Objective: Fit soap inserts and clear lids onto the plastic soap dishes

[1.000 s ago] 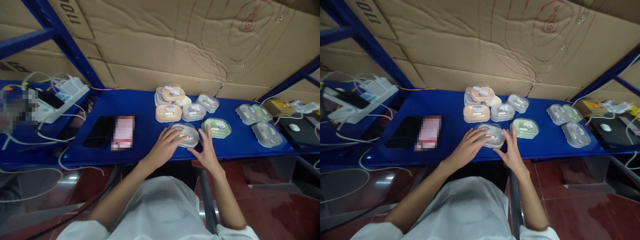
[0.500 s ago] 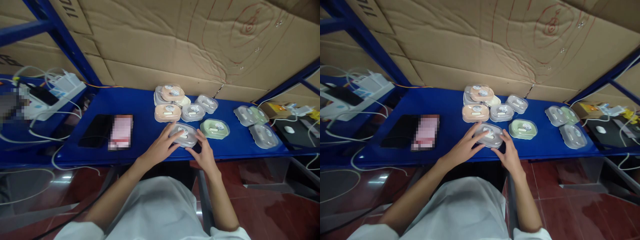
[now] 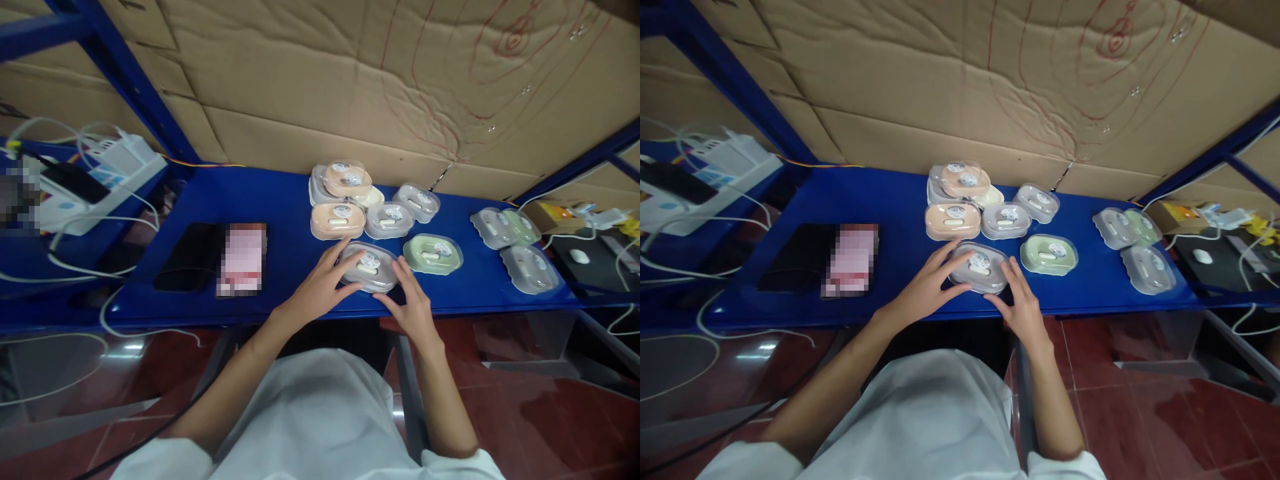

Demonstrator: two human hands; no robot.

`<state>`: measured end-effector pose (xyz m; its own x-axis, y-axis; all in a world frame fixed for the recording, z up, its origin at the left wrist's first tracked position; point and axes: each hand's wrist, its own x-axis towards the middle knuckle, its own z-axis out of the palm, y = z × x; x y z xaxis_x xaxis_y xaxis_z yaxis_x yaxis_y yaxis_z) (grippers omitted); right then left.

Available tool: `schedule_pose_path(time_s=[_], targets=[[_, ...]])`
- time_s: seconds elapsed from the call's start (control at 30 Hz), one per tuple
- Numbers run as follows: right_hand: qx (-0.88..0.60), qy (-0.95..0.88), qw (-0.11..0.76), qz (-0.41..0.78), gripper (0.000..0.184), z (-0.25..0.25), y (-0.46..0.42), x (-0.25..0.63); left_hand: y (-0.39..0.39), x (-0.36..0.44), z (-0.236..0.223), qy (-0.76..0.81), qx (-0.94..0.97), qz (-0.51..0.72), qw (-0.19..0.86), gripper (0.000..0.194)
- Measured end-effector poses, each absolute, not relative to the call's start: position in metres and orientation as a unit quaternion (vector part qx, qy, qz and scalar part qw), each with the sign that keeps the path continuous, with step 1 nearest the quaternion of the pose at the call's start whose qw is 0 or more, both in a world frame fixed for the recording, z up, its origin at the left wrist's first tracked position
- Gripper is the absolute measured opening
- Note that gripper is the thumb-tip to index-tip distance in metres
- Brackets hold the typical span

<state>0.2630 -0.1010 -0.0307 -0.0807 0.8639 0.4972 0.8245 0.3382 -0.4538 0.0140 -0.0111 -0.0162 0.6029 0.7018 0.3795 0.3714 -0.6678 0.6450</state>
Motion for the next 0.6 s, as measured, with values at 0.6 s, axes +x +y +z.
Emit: schedule_pose_path(time_s=[0.6], targets=[[-0.567,-0.751,0.333,0.057,0.078,-0.024,-0.099,0.266,-0.019,0.008,-0.018,0.330,0.836,0.339,0.278,0.061]])
